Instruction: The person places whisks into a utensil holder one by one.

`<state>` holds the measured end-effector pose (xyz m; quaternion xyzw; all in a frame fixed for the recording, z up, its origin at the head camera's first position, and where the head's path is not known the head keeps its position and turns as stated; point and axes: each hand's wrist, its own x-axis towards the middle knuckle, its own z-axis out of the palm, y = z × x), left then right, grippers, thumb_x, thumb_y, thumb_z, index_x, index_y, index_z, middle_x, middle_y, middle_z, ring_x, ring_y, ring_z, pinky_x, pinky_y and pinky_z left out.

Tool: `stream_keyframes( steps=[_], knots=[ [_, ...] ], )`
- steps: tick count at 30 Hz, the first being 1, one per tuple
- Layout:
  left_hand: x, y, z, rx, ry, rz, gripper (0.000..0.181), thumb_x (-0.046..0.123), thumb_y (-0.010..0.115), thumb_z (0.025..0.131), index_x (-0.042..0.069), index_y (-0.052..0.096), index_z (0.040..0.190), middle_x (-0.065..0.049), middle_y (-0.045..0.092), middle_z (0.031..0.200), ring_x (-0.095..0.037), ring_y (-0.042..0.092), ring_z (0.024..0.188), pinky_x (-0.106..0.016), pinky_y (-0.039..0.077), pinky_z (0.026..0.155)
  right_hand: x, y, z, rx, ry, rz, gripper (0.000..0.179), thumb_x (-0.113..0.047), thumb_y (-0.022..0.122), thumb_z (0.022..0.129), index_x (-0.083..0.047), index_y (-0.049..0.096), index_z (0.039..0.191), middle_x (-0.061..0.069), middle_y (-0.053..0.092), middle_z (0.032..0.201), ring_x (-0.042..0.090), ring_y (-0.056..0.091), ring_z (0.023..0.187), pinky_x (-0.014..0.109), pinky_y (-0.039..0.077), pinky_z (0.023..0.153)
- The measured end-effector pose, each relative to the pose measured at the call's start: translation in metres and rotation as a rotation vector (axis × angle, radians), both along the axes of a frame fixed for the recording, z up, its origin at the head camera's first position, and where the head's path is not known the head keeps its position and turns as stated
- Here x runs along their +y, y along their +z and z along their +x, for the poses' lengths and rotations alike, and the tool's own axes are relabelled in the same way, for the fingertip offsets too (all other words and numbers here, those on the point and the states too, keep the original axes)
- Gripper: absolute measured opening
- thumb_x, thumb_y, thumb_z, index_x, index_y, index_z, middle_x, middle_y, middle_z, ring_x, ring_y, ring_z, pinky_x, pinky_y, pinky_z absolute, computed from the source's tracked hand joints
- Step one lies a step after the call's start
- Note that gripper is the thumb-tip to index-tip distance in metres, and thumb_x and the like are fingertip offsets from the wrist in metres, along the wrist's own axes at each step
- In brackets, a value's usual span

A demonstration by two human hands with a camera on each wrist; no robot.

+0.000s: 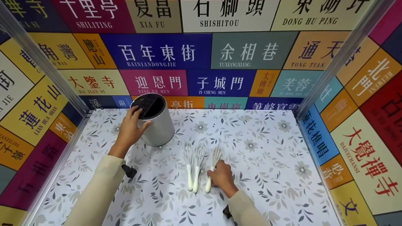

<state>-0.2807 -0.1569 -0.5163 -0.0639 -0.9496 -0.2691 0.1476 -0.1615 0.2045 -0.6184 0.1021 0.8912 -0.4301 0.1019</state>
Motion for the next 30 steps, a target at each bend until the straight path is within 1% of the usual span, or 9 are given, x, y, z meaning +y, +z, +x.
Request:
stream_keyframes(
  steps=[3,6,9,10,13,15,21,27,30],
  knots=[
    [0.001,0.000,0.000,0.008,-0.001,0.007,0.069,0.043,0.070,0.096,0.002,0.050,0.148,-0.018,0.037,0.160,-0.042,0.042,0.143,-0.053,0.035,0.120,-0.001,0.003,-0.001,-0.006,-0.006,-0.029,0.033,-0.014,0.076,0.085,0.002,0.057,0.106,0.016,0.067,0.083,0.023,0.068,0.052,0.038,0.058,0.048],
    [0.001,-0.001,0.001,0.012,0.000,0.010,0.069,0.043,0.070,0.096,0.002,0.051,0.148,-0.018,0.037,0.160,-0.042,0.043,0.143,-0.053,0.035,0.120,-0.001,0.009,-0.002,-0.015,-0.007,-0.072,0.035,-0.015,0.074,0.088,0.002,0.055,0.112,0.021,0.068,0.097,0.023,0.069,0.054,0.040,0.060,0.050],
    [0.001,-0.001,0.001,0.006,0.002,0.009,0.069,0.044,0.070,0.096,0.003,0.051,0.148,-0.018,0.037,0.160,-0.042,0.043,0.143,-0.053,0.035,0.120,-0.002,0.015,-0.004,0.006,-0.002,-0.073,0.036,-0.017,0.074,0.089,0.001,0.055,0.113,0.023,0.067,0.106,0.024,0.069,0.056,0.041,0.060,0.051],
    [0.001,0.000,0.001,0.000,0.003,0.008,0.070,0.045,0.070,0.096,0.003,0.051,0.148,-0.018,0.037,0.161,-0.042,0.043,0.143,-0.053,0.035,0.120,-0.002,0.017,-0.006,0.017,0.001,-0.071,0.036,-0.017,0.074,0.089,0.001,0.055,0.113,0.022,0.068,0.105,0.026,0.069,0.056,0.041,0.060,0.051],
    [0.000,0.000,0.001,-0.006,0.001,0.005,0.070,0.045,0.069,0.096,0.003,0.050,0.149,-0.018,0.036,0.161,-0.042,0.043,0.143,-0.053,0.035,0.120,-0.004,0.024,-0.010,0.046,0.011,-0.064,0.034,-0.018,0.074,0.089,0.000,0.055,0.111,0.017,0.071,0.093,0.031,0.071,0.057,0.041,0.059,0.051],
    [0.000,0.000,0.000,-0.005,0.001,0.000,0.070,0.045,0.069,0.096,0.004,0.050,0.149,-0.018,0.036,0.161,-0.042,0.043,0.143,-0.053,0.035,0.120,-0.005,0.029,-0.013,0.056,0.017,-0.088,0.034,-0.017,0.073,0.090,0.000,0.055,0.113,0.015,0.071,0.091,0.031,0.073,0.060,0.042,0.060,0.053],
    [0.000,0.001,0.000,-0.003,0.001,-0.010,0.070,0.047,0.068,0.096,0.004,0.050,0.149,-0.018,0.036,0.161,-0.041,0.043,0.143,-0.052,0.035,0.120,-0.009,0.043,-0.020,0.043,0.019,-0.149,0.038,-0.018,0.072,0.093,0.000,0.054,0.121,0.019,0.065,0.102,0.022,0.074,0.066,0.043,0.063,0.060],
    [0.000,0.001,0.000,0.008,0.000,-0.004,0.069,0.043,0.071,0.095,0.002,0.052,0.147,-0.020,0.039,0.159,-0.043,0.044,0.141,-0.053,0.035,0.120,-0.014,0.058,-0.027,0.053,0.035,-0.150,0.041,-0.019,0.071,0.094,0.000,0.052,0.125,0.020,0.065,0.107,0.026,0.075,0.068,0.038,0.063,0.059],
    [0.000,0.001,0.000,0.016,-0.001,-0.005,0.069,0.042,0.072,0.095,0.001,0.052,0.146,-0.020,0.040,0.158,-0.044,0.045,0.140,-0.054,0.035,0.120,-0.016,0.067,-0.030,0.074,0.052,-0.152,0.042,-0.021,0.070,0.094,0.000,0.052,0.126,0.021,0.065,0.107,0.027,0.075,0.069,0.040,0.063,0.061]
  ],
)
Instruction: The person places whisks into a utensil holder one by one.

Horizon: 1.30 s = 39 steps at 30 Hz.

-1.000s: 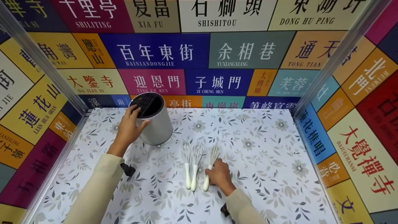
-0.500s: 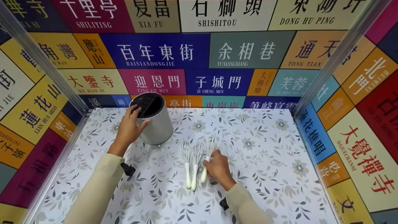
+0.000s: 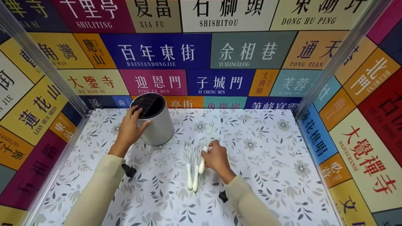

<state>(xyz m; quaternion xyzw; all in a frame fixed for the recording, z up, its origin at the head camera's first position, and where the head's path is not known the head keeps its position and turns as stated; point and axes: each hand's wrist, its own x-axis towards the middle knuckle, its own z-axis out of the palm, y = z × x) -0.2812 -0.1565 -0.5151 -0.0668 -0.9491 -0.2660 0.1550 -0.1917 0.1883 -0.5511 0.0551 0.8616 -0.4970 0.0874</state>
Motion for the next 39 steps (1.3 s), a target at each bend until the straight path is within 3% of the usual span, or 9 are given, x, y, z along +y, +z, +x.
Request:
stream_keyframes(
  steps=[11,26,39],
  knots=[
    [-0.001,-0.002,0.002,0.003,0.002,0.001,0.069,0.043,0.072,0.095,0.002,0.053,0.146,-0.020,0.039,0.158,-0.044,0.045,0.141,-0.054,0.036,0.120,-0.016,0.031,-0.017,0.080,0.077,-0.013,0.042,-0.027,0.069,0.097,-0.006,0.051,0.129,0.018,0.062,0.109,0.021,0.074,0.071,0.035,0.063,0.061],
    [0.000,-0.001,0.005,-0.029,0.012,0.004,0.069,0.044,0.070,0.096,0.003,0.051,0.148,-0.018,0.037,0.160,-0.041,0.041,0.144,-0.053,0.035,0.120,-0.045,0.081,-0.055,0.231,0.101,-0.065,0.042,-0.025,0.070,0.096,-0.007,0.050,0.127,0.016,0.065,0.104,0.030,0.074,0.075,0.036,0.063,0.061],
    [0.001,0.000,0.001,-0.040,0.021,0.004,0.069,0.046,0.070,0.096,0.005,0.051,0.148,-0.017,0.037,0.161,-0.040,0.042,0.144,-0.052,0.036,0.120,-0.073,0.114,-0.087,0.289,0.113,-0.056,0.041,-0.026,0.067,0.096,-0.012,0.046,0.128,0.011,0.064,0.107,0.029,0.074,0.085,0.032,0.063,0.062]
  ],
)
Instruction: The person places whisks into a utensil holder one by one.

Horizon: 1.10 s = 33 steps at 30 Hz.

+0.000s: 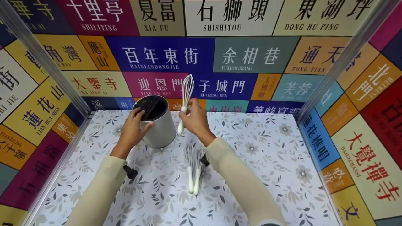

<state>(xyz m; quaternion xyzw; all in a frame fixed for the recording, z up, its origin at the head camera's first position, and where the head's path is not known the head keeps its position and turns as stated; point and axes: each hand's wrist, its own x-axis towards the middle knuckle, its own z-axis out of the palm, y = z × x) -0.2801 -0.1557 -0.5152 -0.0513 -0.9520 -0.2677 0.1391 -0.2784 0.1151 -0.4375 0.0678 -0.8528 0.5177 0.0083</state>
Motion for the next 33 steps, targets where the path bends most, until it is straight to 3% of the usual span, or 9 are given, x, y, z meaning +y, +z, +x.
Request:
stream_keyframes(
  steps=[6,16,27,33],
  knots=[
    [-0.003,0.000,-0.001,0.004,-0.004,0.006,0.070,0.046,0.070,0.096,0.005,0.051,0.148,-0.017,0.036,0.161,-0.040,0.042,0.144,-0.052,0.036,0.120,-0.014,0.007,-0.012,0.036,0.021,-0.034,0.039,-0.025,0.067,0.096,-0.013,0.047,0.127,0.010,0.066,0.106,0.027,0.073,0.086,0.041,0.064,0.066],
    [-0.002,0.000,-0.001,0.029,-0.010,-0.003,0.069,0.044,0.072,0.094,0.003,0.052,0.147,-0.018,0.038,0.160,-0.042,0.044,0.142,-0.053,0.036,0.120,-0.029,0.014,-0.030,0.122,0.000,0.017,0.037,-0.023,0.067,0.095,-0.013,0.049,0.125,0.008,0.067,0.102,0.022,0.071,0.085,0.031,0.063,0.063],
    [-0.002,0.000,-0.001,0.049,-0.017,-0.003,0.067,0.042,0.072,0.095,0.002,0.053,0.145,-0.020,0.040,0.159,-0.042,0.044,0.141,-0.052,0.036,0.120,-0.048,0.018,-0.043,0.199,-0.013,0.023,0.034,-0.019,0.068,0.096,-0.012,0.050,0.125,0.010,0.069,0.103,0.020,0.073,0.096,0.038,0.059,0.082],
    [-0.001,0.001,-0.001,0.040,-0.013,-0.001,0.068,0.042,0.073,0.094,0.003,0.053,0.146,-0.019,0.039,0.159,-0.042,0.044,0.142,-0.053,0.037,0.119,-0.058,0.017,-0.048,0.232,-0.022,0.018,0.035,-0.018,0.067,0.097,-0.011,0.050,0.126,0.009,0.071,0.106,0.019,0.071,0.095,0.036,0.059,0.085]
  ],
)
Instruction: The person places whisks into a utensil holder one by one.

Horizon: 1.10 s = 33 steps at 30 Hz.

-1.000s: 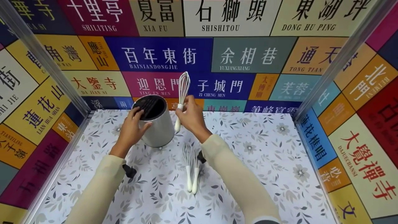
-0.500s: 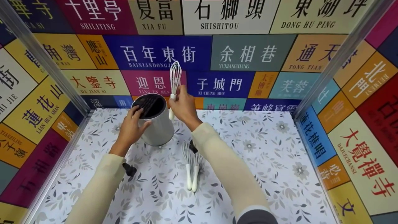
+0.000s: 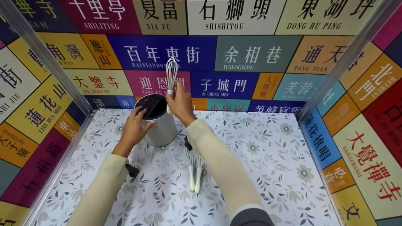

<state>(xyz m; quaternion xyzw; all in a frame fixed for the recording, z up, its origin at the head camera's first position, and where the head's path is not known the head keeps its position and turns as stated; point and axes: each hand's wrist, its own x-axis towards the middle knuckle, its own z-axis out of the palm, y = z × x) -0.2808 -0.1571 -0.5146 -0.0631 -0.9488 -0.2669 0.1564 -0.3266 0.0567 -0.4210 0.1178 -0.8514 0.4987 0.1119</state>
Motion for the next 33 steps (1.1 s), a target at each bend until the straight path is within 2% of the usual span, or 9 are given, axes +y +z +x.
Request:
stream_keyframes(
  steps=[9,16,28,33],
  knots=[
    [0.000,0.001,-0.001,-0.016,0.008,-0.016,0.067,0.043,0.071,0.095,0.003,0.053,0.147,-0.019,0.038,0.160,-0.041,0.044,0.143,-0.053,0.038,0.118,-0.019,-0.004,-0.013,0.022,0.006,-0.037,0.035,-0.018,0.068,0.098,-0.016,0.050,0.128,0.007,0.071,0.108,0.016,0.070,0.094,0.034,0.059,0.085],
    [0.000,0.001,0.000,-0.021,0.008,-0.019,0.068,0.042,0.071,0.095,0.004,0.052,0.148,-0.018,0.039,0.160,-0.041,0.044,0.143,-0.053,0.038,0.118,-0.033,-0.016,-0.021,0.059,0.008,0.033,0.036,-0.019,0.067,0.099,-0.014,0.050,0.131,0.008,0.072,0.113,0.018,0.069,0.099,0.035,0.058,0.088],
    [-0.001,0.000,-0.001,-0.015,0.008,-0.022,0.067,0.042,0.072,0.095,0.004,0.053,0.147,-0.018,0.039,0.159,-0.042,0.046,0.141,-0.053,0.038,0.118,-0.039,-0.036,-0.028,0.005,-0.071,0.074,0.032,-0.019,0.069,0.097,-0.007,0.055,0.123,0.011,0.072,0.114,0.023,0.068,0.105,0.038,0.054,0.093],
    [-0.001,-0.001,-0.002,-0.026,0.015,-0.028,0.067,0.043,0.072,0.095,0.006,0.053,0.147,-0.016,0.038,0.160,-0.040,0.045,0.142,-0.054,0.039,0.118,-0.038,-0.037,-0.029,-0.041,-0.089,0.066,0.030,-0.019,0.068,0.099,-0.006,0.054,0.122,0.013,0.071,0.116,0.024,0.069,0.108,0.038,0.056,0.093]
  ],
)
